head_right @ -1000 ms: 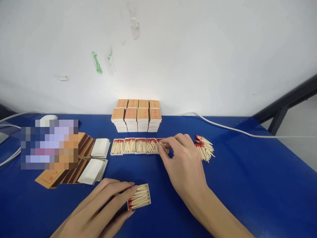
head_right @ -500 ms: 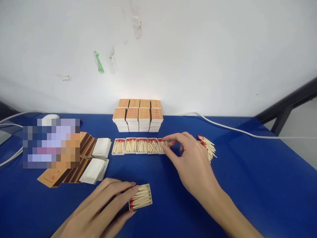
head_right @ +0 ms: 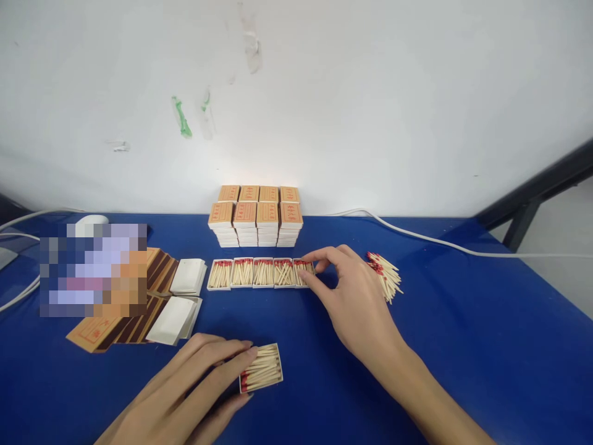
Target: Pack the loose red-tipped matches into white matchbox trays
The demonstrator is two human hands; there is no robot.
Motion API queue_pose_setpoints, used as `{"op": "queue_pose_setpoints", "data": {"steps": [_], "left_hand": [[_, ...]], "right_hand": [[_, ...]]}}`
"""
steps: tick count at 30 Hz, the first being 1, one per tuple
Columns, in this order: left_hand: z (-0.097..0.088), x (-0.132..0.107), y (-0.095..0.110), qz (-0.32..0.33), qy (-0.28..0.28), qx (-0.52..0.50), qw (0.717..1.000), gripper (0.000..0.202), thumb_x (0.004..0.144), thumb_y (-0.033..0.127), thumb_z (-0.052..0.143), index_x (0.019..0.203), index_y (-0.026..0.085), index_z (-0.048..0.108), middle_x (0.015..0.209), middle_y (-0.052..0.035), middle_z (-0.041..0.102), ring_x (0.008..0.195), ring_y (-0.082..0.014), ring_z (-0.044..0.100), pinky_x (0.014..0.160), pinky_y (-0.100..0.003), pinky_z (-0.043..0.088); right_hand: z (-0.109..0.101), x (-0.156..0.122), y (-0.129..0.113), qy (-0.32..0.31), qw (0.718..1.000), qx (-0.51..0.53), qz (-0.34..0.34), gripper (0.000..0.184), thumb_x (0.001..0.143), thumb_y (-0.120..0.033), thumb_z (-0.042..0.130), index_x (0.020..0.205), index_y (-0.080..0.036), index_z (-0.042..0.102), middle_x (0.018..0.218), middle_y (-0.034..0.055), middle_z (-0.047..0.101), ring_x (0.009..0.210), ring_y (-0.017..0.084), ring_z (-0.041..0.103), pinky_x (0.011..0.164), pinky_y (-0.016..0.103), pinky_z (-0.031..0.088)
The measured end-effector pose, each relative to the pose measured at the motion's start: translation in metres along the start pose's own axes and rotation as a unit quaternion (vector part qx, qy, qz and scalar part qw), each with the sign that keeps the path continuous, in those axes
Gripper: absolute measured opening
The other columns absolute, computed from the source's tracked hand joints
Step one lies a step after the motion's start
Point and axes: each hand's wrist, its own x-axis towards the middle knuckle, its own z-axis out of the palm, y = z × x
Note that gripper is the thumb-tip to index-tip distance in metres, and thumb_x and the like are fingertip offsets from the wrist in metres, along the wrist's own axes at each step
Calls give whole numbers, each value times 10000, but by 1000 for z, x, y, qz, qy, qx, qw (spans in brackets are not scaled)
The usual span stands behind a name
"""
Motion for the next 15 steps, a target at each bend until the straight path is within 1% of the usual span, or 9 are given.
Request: {"op": "queue_pose_setpoints", "data": {"steps": [4,8,11,15], "left_hand": [[1,0,1,-4,21,2,1000,279,1313,167,489,1439,113,732,1251,-95,888,1109,-238,898,1038,-343,756],[2,0,1,-4,19,4,1000,282,1316,173,483,1435,118,732,1245,-91,890,1076,-233,902,1018,-345,758],[3,1,1,-1,17,5,1000,279,1316,166,476,1426,119,728,1238,-87,893,1074,-232,905,1016,-342,756],[3,3,0,0,18,6,1000,283,1318,164,469,1430,118,725,1241,-87,896,1078,-235,908,1011,-341,756]], "right_hand": [[-6,1,-1,-12,1000,10,4,365,1056,-672,819,1192,-348,921,1018,30,764,705,211,521,708,403,449],[-12,5,2,-51,998,44,21,456,992,-740,868,1247,-367,926,1037,28,745,702,197,509,664,384,453],[-12,7,6,-67,996,54,29,530,984,-781,849,1310,-371,925,1048,37,735,724,205,536,677,392,483],[-10,8,10,-77,995,56,27,609,993,-833,811,1364,-362,919,1054,50,730,774,231,619,714,420,535]]}}
